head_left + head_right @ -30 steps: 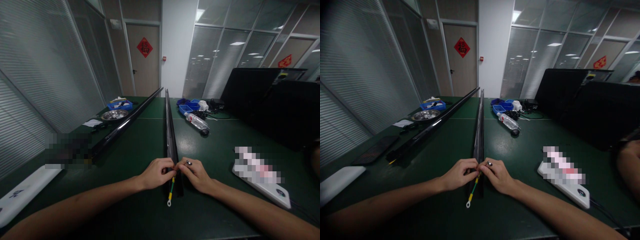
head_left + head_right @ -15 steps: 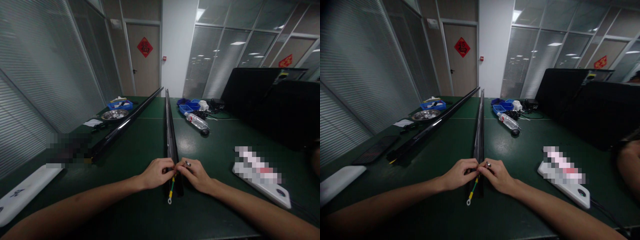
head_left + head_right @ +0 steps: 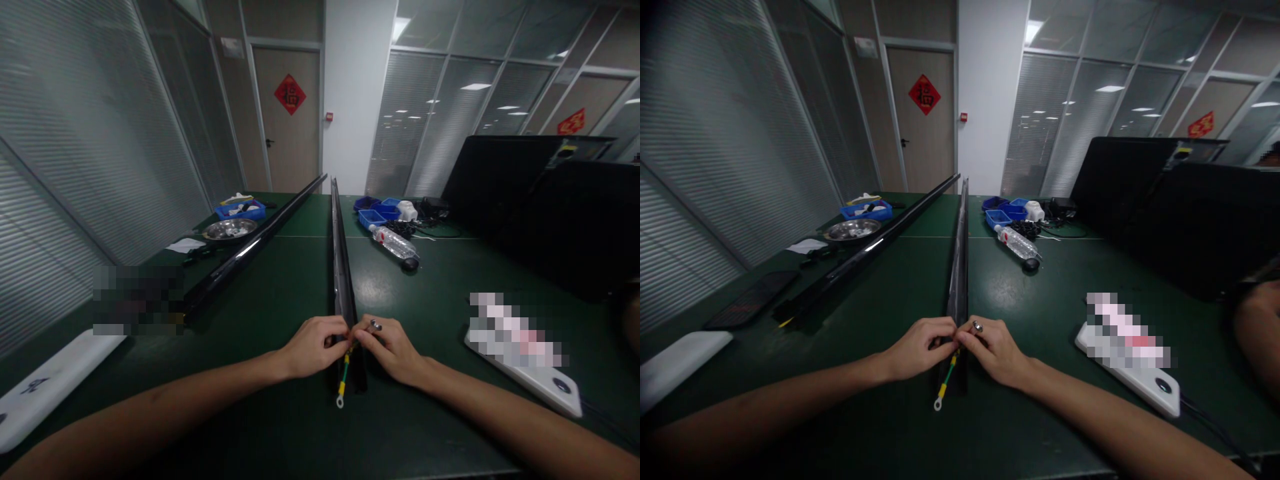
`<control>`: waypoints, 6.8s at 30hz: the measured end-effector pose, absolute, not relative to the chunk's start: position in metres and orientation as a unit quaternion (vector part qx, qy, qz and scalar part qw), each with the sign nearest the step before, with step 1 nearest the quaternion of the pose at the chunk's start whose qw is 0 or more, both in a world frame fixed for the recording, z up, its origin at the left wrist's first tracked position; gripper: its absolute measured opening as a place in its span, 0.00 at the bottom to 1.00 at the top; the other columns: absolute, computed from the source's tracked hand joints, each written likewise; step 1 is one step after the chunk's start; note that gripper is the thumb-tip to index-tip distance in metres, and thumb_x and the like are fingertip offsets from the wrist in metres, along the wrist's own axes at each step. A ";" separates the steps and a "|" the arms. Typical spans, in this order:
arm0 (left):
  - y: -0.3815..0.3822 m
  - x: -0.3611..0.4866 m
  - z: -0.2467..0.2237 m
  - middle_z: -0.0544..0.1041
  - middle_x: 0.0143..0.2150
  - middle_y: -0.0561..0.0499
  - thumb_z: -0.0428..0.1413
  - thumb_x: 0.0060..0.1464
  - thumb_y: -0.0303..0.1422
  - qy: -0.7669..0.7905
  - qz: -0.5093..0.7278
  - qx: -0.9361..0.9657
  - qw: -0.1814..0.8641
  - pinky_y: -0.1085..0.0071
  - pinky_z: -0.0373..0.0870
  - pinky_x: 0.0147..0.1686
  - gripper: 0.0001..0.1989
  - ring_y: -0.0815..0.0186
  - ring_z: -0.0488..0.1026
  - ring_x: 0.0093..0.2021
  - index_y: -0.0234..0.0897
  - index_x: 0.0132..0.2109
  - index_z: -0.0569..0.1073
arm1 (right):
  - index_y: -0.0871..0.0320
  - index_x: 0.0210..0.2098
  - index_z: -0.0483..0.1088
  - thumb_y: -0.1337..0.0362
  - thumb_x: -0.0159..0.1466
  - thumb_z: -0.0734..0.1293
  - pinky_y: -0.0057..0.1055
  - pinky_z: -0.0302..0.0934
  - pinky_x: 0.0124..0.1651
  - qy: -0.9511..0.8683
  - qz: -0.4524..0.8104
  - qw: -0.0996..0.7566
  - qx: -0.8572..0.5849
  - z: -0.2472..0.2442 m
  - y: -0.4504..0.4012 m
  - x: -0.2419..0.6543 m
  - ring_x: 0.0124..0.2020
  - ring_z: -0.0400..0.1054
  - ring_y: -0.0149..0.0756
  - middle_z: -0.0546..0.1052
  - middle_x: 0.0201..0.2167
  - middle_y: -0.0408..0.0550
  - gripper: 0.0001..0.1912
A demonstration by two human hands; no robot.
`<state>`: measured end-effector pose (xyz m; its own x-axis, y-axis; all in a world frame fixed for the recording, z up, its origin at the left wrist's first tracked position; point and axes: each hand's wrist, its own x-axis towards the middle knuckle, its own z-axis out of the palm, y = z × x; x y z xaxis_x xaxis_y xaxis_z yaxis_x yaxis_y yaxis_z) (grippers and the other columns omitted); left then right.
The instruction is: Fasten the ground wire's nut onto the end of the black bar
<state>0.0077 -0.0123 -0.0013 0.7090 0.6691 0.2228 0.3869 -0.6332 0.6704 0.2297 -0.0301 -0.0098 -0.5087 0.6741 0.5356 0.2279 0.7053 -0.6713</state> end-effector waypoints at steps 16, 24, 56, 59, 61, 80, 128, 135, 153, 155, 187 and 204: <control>-0.012 0.007 -0.003 0.71 0.35 0.54 0.55 0.65 0.28 0.299 0.241 0.871 0.306 0.75 0.62 0.35 0.07 0.70 0.69 0.33 0.34 0.36 0.73 | 0.59 0.38 0.74 0.60 0.77 0.59 0.30 0.63 0.37 -0.822 0.267 0.415 -0.283 -0.010 -0.030 0.229 0.31 0.71 0.34 0.75 0.31 0.46 0.17; -0.012 0.007 -0.002 0.72 0.36 0.53 0.55 0.66 0.30 0.300 0.242 0.871 0.305 0.75 0.62 0.34 0.08 0.71 0.69 0.32 0.34 0.37 0.75 | 0.59 0.39 0.74 0.60 0.78 0.59 0.30 0.63 0.37 -0.830 0.258 0.420 -0.262 -0.007 -0.032 0.229 0.31 0.71 0.34 0.75 0.31 0.46 0.16; -0.012 0.009 0.001 0.72 0.35 0.52 0.55 0.66 0.32 0.306 0.242 0.866 0.314 0.75 0.64 0.34 0.10 0.70 0.69 0.32 0.33 0.36 0.76 | 0.58 0.38 0.74 0.58 0.78 0.59 0.30 0.64 0.38 -0.832 0.260 0.404 -0.279 -0.008 -0.031 0.230 0.32 0.71 0.35 0.75 0.32 0.46 0.17; -0.013 0.009 0.001 0.73 0.36 0.52 0.55 0.66 0.32 0.303 0.245 0.865 0.316 0.75 0.63 0.32 0.09 0.70 0.68 0.31 0.34 0.37 0.76 | 0.58 0.39 0.75 0.58 0.78 0.57 0.31 0.64 0.38 -0.833 0.251 0.410 -0.273 -0.006 -0.033 0.230 0.32 0.70 0.35 0.75 0.32 0.47 0.18; -0.013 0.008 0.001 0.73 0.36 0.52 0.55 0.65 0.31 0.301 0.245 0.867 0.314 0.75 0.62 0.31 0.08 0.71 0.67 0.30 0.34 0.37 0.76 | 0.59 0.40 0.75 0.58 0.78 0.57 0.31 0.64 0.39 -0.833 0.255 0.410 -0.270 -0.007 -0.033 0.230 0.33 0.71 0.35 0.76 0.33 0.48 0.19; -0.013 0.008 0.002 0.71 0.35 0.53 0.55 0.65 0.31 0.301 0.241 0.866 0.318 0.76 0.60 0.29 0.09 0.72 0.66 0.29 0.33 0.36 0.75 | 0.59 0.38 0.75 0.58 0.78 0.58 0.30 0.64 0.38 -0.832 0.252 0.410 -0.277 -0.007 -0.031 0.229 0.32 0.71 0.34 0.75 0.31 0.47 0.19; -0.011 0.009 -0.004 0.72 0.34 0.53 0.54 0.67 0.31 0.304 0.246 0.869 0.304 0.76 0.63 0.34 0.11 0.70 0.69 0.32 0.34 0.35 0.76 | 0.59 0.36 0.73 0.60 0.77 0.59 0.28 0.62 0.38 -0.825 0.260 0.410 -0.290 -0.013 -0.030 0.229 0.31 0.70 0.33 0.75 0.30 0.45 0.17; -0.012 0.008 -0.001 0.72 0.34 0.53 0.56 0.64 0.30 0.305 0.246 0.864 0.316 0.76 0.61 0.31 0.08 0.71 0.68 0.30 0.33 0.36 0.76 | 0.59 0.37 0.74 0.60 0.78 0.58 0.28 0.62 0.37 -0.817 0.274 0.418 -0.288 -0.011 -0.030 0.229 0.30 0.69 0.33 0.74 0.30 0.45 0.18; -0.011 0.007 -0.003 0.72 0.34 0.53 0.55 0.65 0.31 0.309 0.244 0.862 0.318 0.76 0.63 0.33 0.09 0.70 0.68 0.31 0.34 0.35 0.76 | 0.59 0.36 0.73 0.59 0.78 0.58 0.28 0.62 0.36 -0.824 0.254 0.417 -0.289 -0.008 -0.032 0.227 0.30 0.70 0.33 0.74 0.30 0.45 0.19; -0.011 0.008 -0.004 0.72 0.34 0.53 0.55 0.66 0.31 0.312 0.242 0.864 0.313 0.76 0.64 0.34 0.10 0.70 0.69 0.32 0.34 0.35 0.75 | 0.59 0.35 0.73 0.60 0.78 0.58 0.28 0.62 0.36 -0.824 0.252 0.416 -0.292 -0.009 -0.031 0.227 0.29 0.69 0.32 0.74 0.29 0.45 0.19; -0.013 0.009 -0.004 0.70 0.32 0.55 0.55 0.65 0.30 0.320 0.239 0.868 0.295 0.75 0.59 0.31 0.10 0.71 0.66 0.29 0.34 0.34 0.73 | 0.59 0.39 0.74 0.60 0.78 0.59 0.30 0.64 0.40 -0.829 0.262 0.400 -0.290 -0.012 -0.030 0.229 0.33 0.72 0.34 0.77 0.33 0.47 0.16; -0.020 0.005 0.010 0.75 0.39 0.47 0.50 0.66 0.29 0.343 0.371 0.803 0.316 0.73 0.65 0.32 0.12 0.67 0.70 0.33 0.34 0.42 0.78 | 0.58 0.39 0.72 0.60 0.79 0.55 0.30 0.65 0.39 -0.827 0.254 0.410 -0.288 -0.011 -0.032 0.229 0.31 0.69 0.34 0.74 0.32 0.46 0.18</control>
